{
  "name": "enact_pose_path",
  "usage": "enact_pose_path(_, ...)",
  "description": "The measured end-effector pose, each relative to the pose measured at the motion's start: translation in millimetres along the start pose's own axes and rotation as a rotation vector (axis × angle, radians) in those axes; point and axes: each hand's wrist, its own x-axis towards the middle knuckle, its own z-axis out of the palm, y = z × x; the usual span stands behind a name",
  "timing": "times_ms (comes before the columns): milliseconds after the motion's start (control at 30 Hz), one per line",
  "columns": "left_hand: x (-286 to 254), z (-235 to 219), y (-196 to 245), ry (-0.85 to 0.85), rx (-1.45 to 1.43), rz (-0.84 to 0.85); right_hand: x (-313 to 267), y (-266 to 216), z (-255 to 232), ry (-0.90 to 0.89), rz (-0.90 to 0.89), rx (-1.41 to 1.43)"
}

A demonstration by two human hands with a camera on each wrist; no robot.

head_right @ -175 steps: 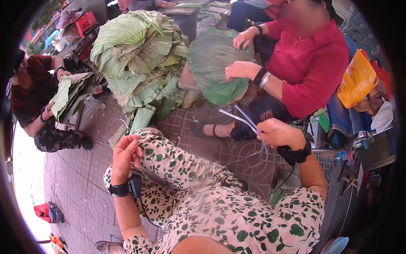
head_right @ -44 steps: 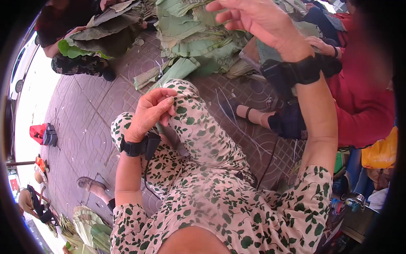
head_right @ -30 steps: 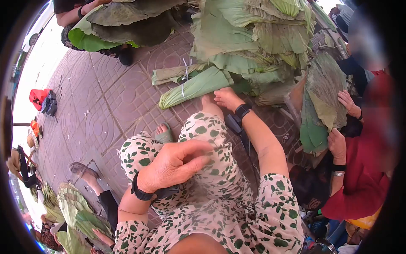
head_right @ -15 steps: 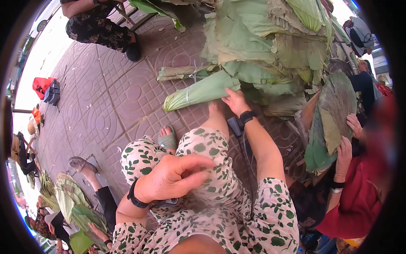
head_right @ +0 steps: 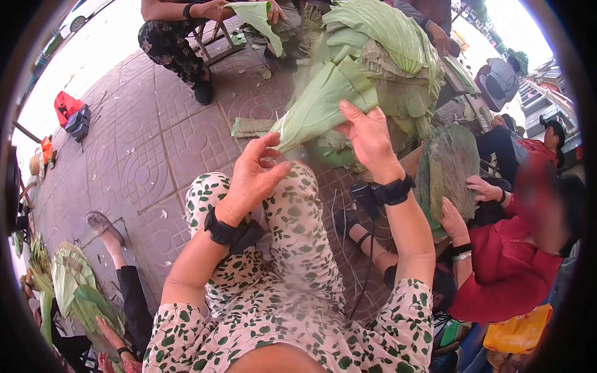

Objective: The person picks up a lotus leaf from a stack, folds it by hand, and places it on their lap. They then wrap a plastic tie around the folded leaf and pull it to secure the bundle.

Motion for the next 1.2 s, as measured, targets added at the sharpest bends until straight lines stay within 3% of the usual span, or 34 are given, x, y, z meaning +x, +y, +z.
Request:
enact_pose_path(67,6,6,-7,0.251,0.530,0.422,-9,-29,17,0.070,-0.044,0.012)
enact_pose_path(133,9,10,-6,0.259,0.467,0.431,-21,-47,39,0.070,-0.073,0.009)
enact_pose_path(200,11,14,-8,0.388,0.576,0.449,-31,-56,59,0.058,-0.106,-0.011)
enact_pose_path(333,14,7,-11,0.523,0.505,0.448,-45,-60,99,-0.018,-0.143,-0.010)
enact_pose_path(400,17,3,-18,0.473,0.229,0.595,-47,-64,111,-0.056,-0.153,-0.031)
enact_pose_path(433,18,3,-19,0.485,0.225,0.601,-47,-66,113,-0.154,-0.143,-0.079)
enact_pose_path(467,19,3,-22,0.414,-0.116,0.495,-46,-66,116,-0.252,-0.133,-0.126)
enact_pose_path(500,19,3,-25,0.330,-0.448,0.378,-46,-68,120,-0.214,-0.108,-0.159)
enact_pose_path(600,3,-11,-3,0.327,-0.659,0.240,-47,-72,112,-0.192,-0.123,-0.275)
enact_pose_path(667,0,-22,-1,0.358,-0.541,0.193,-55,-90,114,-0.253,-0.194,-0.337)
enact_pose_path(700,1,-26,-3,0.372,-0.633,0.115,-60,-98,117,-0.284,-0.249,-0.365)
enact_pose_path(800,8,-37,-13,0.376,-0.703,-0.009,-82,-131,152,-0.252,-0.586,-0.619)
enact_pose_path(867,11,-39,-13,0.401,-0.740,-0.105,-82,-159,139,-0.409,-0.887,-0.747)
enact_pose_path(1200,13,-37,-32,0.363,-0.665,-0.099,-92,-131,119,-0.241,-0.992,-0.698)
